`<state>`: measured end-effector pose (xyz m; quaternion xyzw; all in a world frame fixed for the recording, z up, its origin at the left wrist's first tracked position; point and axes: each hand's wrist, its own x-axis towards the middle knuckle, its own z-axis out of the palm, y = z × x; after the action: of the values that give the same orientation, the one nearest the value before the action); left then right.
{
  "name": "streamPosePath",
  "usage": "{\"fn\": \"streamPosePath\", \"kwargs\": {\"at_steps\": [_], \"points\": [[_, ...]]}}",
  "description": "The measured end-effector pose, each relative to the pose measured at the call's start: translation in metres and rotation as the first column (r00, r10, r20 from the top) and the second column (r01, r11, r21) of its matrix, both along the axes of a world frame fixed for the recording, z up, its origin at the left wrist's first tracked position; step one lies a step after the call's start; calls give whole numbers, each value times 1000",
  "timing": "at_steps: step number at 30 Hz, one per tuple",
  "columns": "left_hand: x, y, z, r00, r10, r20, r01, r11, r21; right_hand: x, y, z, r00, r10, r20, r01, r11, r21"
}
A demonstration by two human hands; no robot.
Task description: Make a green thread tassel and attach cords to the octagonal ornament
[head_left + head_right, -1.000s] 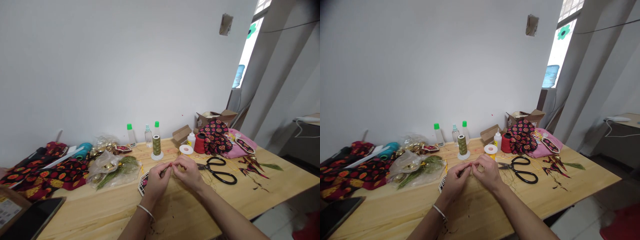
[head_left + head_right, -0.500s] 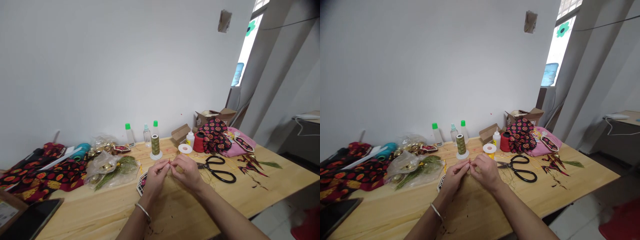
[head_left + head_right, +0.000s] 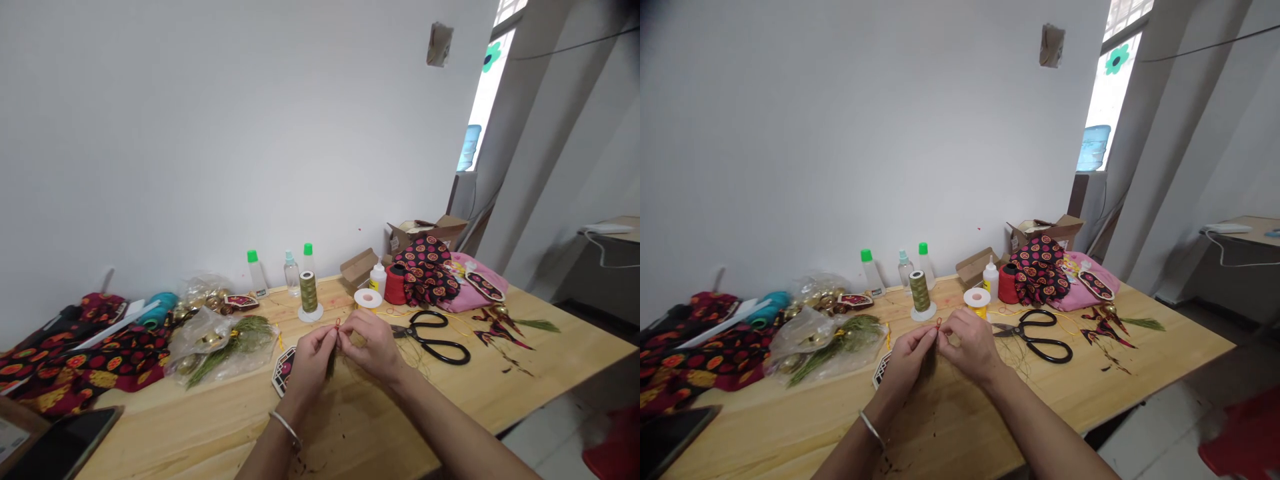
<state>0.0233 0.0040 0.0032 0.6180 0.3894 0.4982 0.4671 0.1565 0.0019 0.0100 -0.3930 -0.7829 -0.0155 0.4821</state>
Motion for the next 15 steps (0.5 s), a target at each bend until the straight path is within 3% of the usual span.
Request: {"fn": "streamPosePath", "kwargs": {"at_steps": [7, 12, 15], "points": [[1, 2, -3, 987, -80, 137, 93, 992, -90, 1, -1, 3, 998, 25, -62, -27, 999, -31], [0, 0, 2, 997, -24, 74, 33, 992, -123, 2, 0, 2, 999, 13, -30, -14, 1000, -23], [-1, 1, 2, 999, 20, 38, -18, 999, -51, 2, 0, 1, 1000, -2, -15, 2, 1000, -27]]}}
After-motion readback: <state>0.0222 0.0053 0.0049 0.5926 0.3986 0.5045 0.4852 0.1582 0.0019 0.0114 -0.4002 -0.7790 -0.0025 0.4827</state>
